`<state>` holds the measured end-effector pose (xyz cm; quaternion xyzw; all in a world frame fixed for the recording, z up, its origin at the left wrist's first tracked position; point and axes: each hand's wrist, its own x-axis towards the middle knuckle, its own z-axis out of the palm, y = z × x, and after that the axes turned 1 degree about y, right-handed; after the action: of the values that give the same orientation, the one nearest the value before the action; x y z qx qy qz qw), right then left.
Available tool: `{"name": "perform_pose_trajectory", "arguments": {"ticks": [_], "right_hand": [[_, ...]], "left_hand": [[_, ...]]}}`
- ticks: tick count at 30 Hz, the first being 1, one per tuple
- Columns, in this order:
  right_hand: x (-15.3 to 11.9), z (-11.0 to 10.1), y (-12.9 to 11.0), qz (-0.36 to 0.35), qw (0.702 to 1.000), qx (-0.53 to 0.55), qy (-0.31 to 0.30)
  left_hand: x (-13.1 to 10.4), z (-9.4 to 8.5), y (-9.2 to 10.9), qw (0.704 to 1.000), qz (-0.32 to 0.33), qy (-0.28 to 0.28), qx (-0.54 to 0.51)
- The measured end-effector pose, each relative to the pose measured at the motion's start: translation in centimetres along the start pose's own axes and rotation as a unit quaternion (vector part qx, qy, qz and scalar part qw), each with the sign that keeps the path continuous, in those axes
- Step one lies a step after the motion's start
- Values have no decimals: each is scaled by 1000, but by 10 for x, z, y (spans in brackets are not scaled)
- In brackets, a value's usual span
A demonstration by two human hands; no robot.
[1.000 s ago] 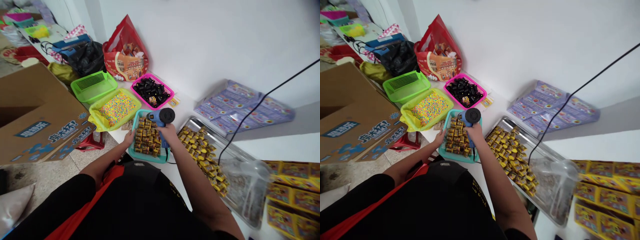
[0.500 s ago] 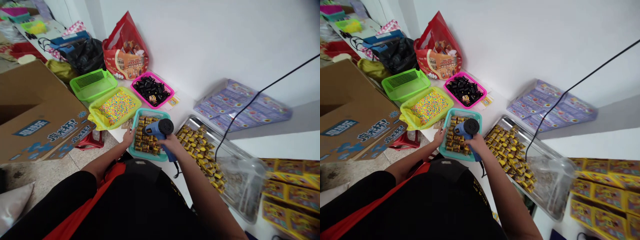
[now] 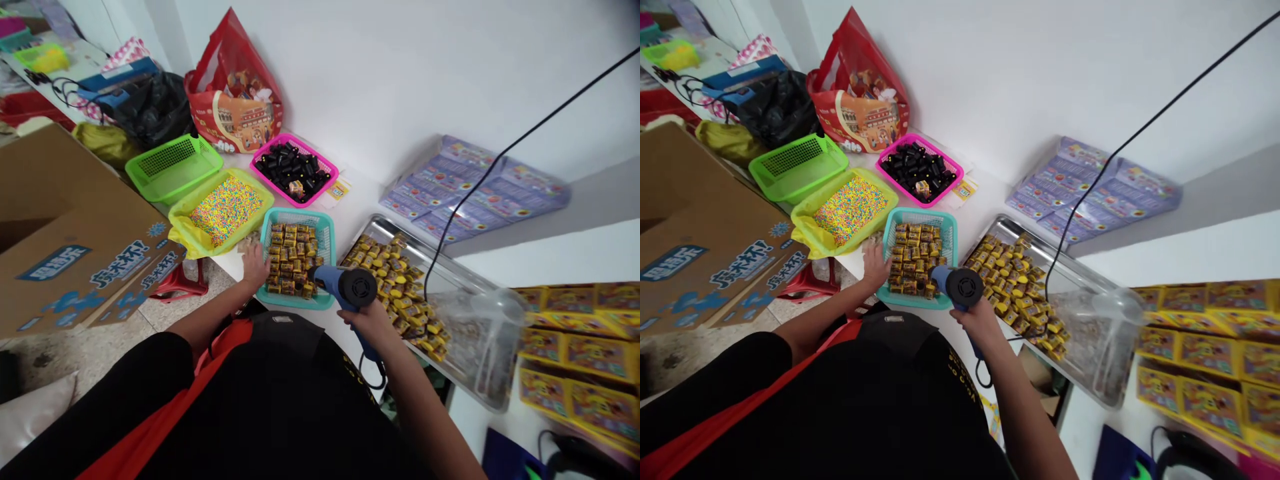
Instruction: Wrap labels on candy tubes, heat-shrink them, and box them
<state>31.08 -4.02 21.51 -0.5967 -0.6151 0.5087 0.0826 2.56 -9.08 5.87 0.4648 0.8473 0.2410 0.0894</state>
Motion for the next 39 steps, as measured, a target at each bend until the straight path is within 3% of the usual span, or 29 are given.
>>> {"name": "perform_pose_trajectory", "arguments": {"ticks": [2,5,7,10,12,16,18,22,25,28,30,31,33,36,39], "right_hand": [[-6,-5,9,11,1000,11,3],[-14,-11,21,37,998,54,-5],[-19,-15,28,43,997,64,27],[-24,-22,40,46,995,44,79],[-28,-28,48,51,994,39,92],[-37,-33,61,49,992,45,112],[-40,-31,62,46,991,54,113],[-43,-26,57,60,992,70,90],[-44,-25,55,54,992,77,79],[-46,-29,56,46,991,63,108],[-48,-32,56,56,990,62,115],[-48,-32,55,65,989,70,109],[-47,-31,50,78,988,104,85],[-42,-25,38,79,983,159,51],[-33,-18,25,65,983,164,54]], "left_hand": [[-5,3,8,983,166,-75,14],[-9,18,25,898,392,-198,17],[-6,33,34,851,467,-239,13],[9,48,41,823,504,-264,1],[23,50,42,831,495,-255,0],[48,44,46,899,391,-196,32],[52,44,52,910,367,-188,43],[36,56,63,905,374,-191,62],[13,60,58,903,379,-196,51],[-1,51,43,866,425,-263,3],[5,41,35,842,444,-307,-20],[13,36,32,846,435,-308,-25],[37,29,33,892,372,-256,-29],[81,29,45,968,204,-146,-4],[109,38,61,990,78,-105,57]]}}
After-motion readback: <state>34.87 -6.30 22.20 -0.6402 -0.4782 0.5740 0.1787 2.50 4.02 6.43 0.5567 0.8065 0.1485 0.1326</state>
